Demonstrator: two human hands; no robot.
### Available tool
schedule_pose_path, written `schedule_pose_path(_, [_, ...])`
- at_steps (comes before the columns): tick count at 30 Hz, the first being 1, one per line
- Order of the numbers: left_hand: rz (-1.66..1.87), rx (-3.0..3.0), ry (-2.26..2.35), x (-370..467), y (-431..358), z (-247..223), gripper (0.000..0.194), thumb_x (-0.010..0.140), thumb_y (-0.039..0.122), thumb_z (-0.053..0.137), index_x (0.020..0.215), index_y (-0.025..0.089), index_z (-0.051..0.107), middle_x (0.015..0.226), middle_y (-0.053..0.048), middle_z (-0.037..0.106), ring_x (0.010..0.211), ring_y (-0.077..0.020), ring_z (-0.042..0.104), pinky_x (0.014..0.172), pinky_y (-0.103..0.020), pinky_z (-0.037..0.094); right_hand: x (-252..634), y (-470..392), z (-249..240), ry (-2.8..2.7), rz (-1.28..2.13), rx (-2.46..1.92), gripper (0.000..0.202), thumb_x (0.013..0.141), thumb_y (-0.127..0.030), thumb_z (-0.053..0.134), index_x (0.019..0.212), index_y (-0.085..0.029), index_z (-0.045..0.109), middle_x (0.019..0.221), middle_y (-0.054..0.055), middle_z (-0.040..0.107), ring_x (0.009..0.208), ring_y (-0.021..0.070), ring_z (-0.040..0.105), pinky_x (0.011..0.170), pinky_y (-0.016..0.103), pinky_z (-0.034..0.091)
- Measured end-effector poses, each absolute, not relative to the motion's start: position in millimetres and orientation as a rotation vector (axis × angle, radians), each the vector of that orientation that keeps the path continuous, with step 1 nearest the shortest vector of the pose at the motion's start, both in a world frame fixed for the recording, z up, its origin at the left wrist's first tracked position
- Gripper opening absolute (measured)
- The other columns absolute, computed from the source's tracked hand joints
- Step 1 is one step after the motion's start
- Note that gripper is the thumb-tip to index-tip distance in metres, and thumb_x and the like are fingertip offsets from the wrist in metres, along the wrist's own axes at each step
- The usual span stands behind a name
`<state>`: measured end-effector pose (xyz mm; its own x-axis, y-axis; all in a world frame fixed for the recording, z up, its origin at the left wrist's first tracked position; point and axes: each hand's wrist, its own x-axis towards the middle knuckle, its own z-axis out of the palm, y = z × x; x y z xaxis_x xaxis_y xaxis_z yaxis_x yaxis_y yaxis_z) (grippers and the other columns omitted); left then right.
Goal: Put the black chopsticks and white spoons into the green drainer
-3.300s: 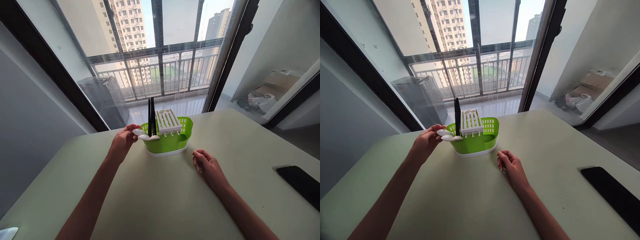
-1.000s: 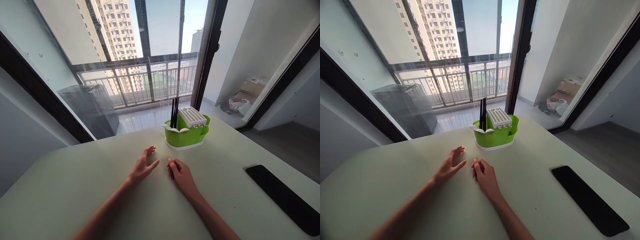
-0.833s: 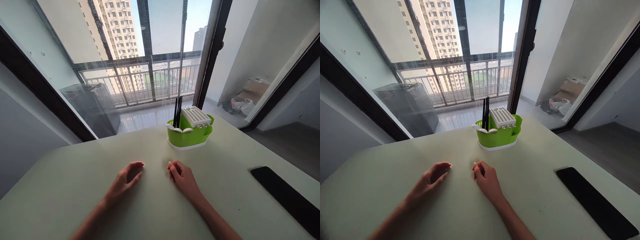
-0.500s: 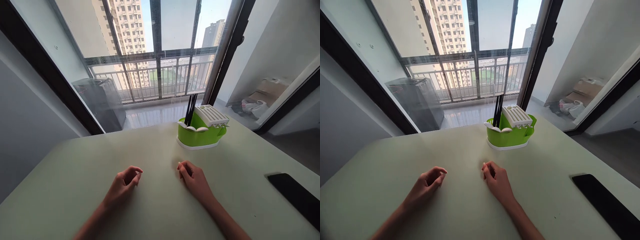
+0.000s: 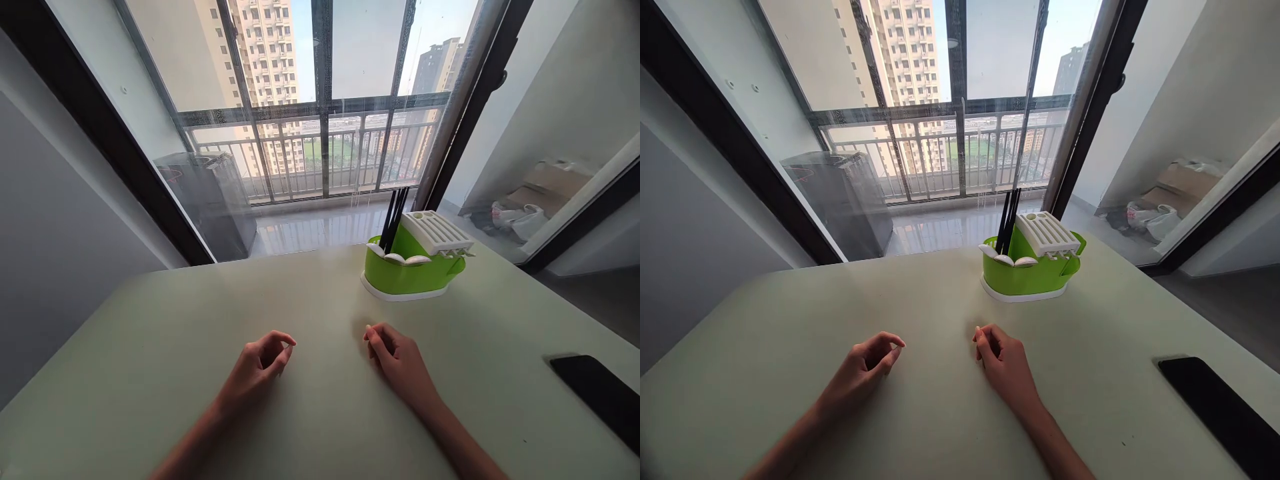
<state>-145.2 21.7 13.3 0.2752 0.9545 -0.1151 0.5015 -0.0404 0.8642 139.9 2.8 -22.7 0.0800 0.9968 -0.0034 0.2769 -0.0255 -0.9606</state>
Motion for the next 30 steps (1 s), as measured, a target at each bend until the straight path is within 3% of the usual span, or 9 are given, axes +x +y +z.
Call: schedule_pose_path(30, [0.657, 1.669, 1.379, -140.1, 19.5, 18.5, 0.034, 0.093, 0.052, 0.055, 0.098, 0.021, 0.067, 0.062, 0.006, 0.039, 0.057, -0.0106, 0.033, 0.051, -0.022, 0.028, 139.9, 2.4, -24.0, -1.338, 1.015, -1.454, 0.050, 0.095, -0.068, 0.048, 0.080, -0.023, 0.062, 0.062, 0.000, 0.059, 0.054, 0.0167, 0.048, 0.054, 0.029, 0.037])
